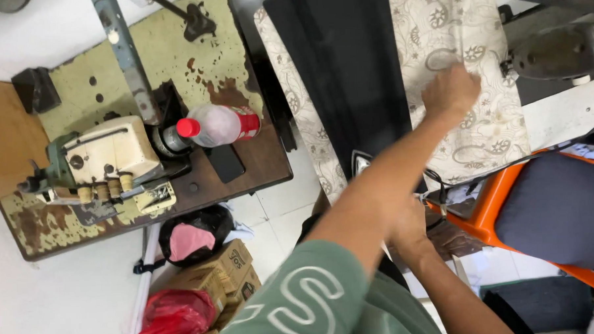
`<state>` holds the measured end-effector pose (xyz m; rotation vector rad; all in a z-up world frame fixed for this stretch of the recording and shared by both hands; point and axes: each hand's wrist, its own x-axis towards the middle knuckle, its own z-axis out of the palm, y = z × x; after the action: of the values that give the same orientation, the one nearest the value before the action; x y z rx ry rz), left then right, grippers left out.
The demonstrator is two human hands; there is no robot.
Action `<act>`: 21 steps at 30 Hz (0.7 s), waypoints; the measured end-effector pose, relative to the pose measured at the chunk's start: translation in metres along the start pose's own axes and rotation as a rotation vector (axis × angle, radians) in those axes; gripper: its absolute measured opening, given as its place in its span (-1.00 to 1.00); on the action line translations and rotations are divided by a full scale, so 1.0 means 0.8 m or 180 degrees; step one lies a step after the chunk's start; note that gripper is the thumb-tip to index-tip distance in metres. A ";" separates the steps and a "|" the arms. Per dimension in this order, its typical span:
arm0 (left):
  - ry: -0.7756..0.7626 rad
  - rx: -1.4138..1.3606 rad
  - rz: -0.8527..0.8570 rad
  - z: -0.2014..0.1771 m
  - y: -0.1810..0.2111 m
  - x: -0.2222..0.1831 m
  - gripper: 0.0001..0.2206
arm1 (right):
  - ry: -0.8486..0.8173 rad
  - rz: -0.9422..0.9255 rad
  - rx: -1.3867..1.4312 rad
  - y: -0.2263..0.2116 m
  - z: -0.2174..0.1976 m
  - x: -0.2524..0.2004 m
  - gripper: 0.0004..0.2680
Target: Ironing a pair of black pants on a pressing table using a hand iron and a spray bottle.
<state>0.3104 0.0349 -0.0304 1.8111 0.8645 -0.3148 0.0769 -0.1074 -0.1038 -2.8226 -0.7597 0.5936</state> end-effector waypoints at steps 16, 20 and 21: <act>0.1832 -0.0977 0.0746 -0.267 -0.198 -0.233 -0.78 | -0.0085 0.0013 0.0623 -0.195 -0.182 0.167 -0.47; 0.1730 -0.0832 0.0766 -0.196 -0.318 -0.221 -0.79 | 0.0031 -0.0041 0.0719 -0.220 -0.188 0.212 -0.50; 0.1508 -0.0928 0.0504 -0.183 -0.333 -0.218 -0.80 | 0.0105 -0.0066 0.0664 -0.223 -0.187 0.223 -0.50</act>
<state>-0.0220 0.1433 -0.0563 1.6866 1.0210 0.3420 0.2002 0.1296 0.0172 -2.6244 -0.6779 0.5848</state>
